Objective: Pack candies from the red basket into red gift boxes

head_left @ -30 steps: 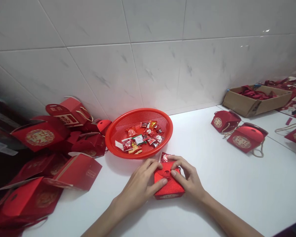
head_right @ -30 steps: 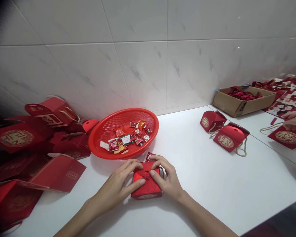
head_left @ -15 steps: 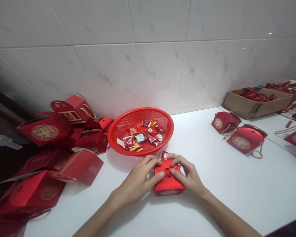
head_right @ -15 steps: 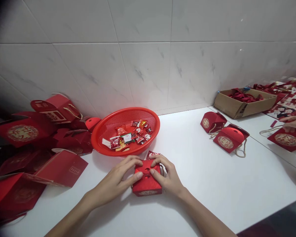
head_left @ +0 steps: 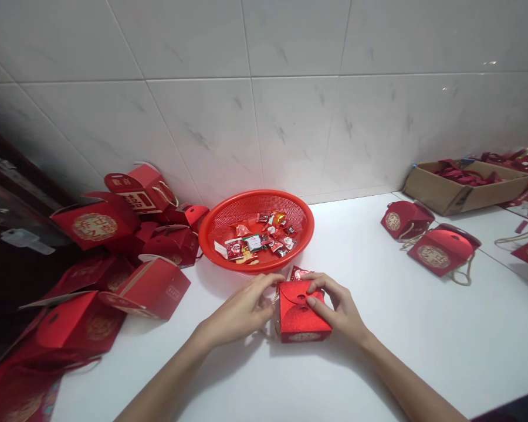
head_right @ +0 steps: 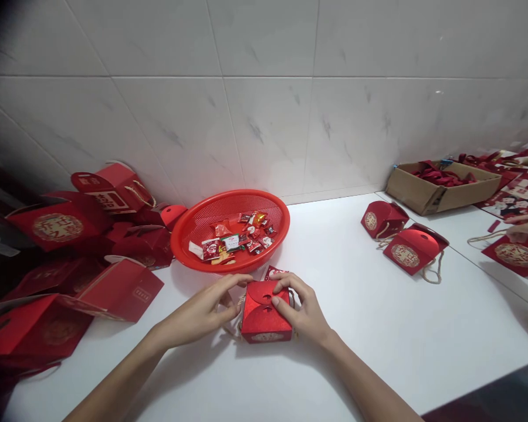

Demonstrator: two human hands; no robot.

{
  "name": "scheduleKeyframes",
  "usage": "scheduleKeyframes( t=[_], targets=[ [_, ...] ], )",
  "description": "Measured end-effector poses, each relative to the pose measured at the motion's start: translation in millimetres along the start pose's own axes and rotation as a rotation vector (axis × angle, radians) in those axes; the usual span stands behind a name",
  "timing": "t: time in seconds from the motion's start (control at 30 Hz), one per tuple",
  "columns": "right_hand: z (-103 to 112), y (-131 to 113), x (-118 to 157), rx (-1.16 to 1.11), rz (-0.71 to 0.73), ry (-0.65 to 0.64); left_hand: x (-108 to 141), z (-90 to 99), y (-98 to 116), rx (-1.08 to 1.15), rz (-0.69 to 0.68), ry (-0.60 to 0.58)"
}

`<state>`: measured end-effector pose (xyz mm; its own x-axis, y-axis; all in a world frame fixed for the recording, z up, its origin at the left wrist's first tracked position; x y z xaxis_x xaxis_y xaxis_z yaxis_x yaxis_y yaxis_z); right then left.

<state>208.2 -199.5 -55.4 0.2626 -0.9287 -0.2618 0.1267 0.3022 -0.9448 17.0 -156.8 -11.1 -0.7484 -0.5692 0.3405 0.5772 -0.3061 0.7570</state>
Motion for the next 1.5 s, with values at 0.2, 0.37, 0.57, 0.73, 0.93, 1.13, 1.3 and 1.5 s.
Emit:
scheduleKeyframes(
  t=[0.2, 0.37, 0.57, 0.73, 0.93, 1.13, 1.3, 1.5],
  targets=[
    [2, -1, 0, 0.026, -0.031, -0.010, 21, 22.0, -4, 0.059, 0.063, -0.117],
    [0, -1, -1, 0.029, -0.015, -0.038, 41, 54.1, 13, 0.188, -0.056, 0.089],
    [-6, -3, -1, 0.039, 0.023, -0.067, 32, 44.7, 19, 0.184, -0.125, 0.128],
    [-6, -8, -1, -0.002, 0.064, -0.098, 10, 9.8, 23, 0.047, -0.161, 0.069],
    [29, -12, -3, -0.028, -0.024, -0.014, 0, -3.2, 21, -0.140, -0.084, 0.091],
    [29, 0, 0, -0.014, -0.222, -0.313, 1, -1.9, 26, -0.190, -0.062, 0.103],
    [18, 3, -1, -0.057, -0.165, -0.374, 1, -2.9, 26, -0.204, -0.061, 0.102],
    [22, 5, 3, -0.256, -0.277, -0.339, 0, -3.7, 25, -0.206, -0.047, 0.100]
  ],
)
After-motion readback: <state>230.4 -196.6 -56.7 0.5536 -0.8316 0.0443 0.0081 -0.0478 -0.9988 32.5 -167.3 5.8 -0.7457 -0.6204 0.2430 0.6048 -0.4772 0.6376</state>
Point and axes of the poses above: each hand's wrist, its own x-axis away from the middle knuckle, its own z-axis out of the back of the hand, y = z × x, the point moved 6 cm from there along -x, towards the middle knuckle, and after that the axes turned 14 degrees about -y, right-handed, at the moved point
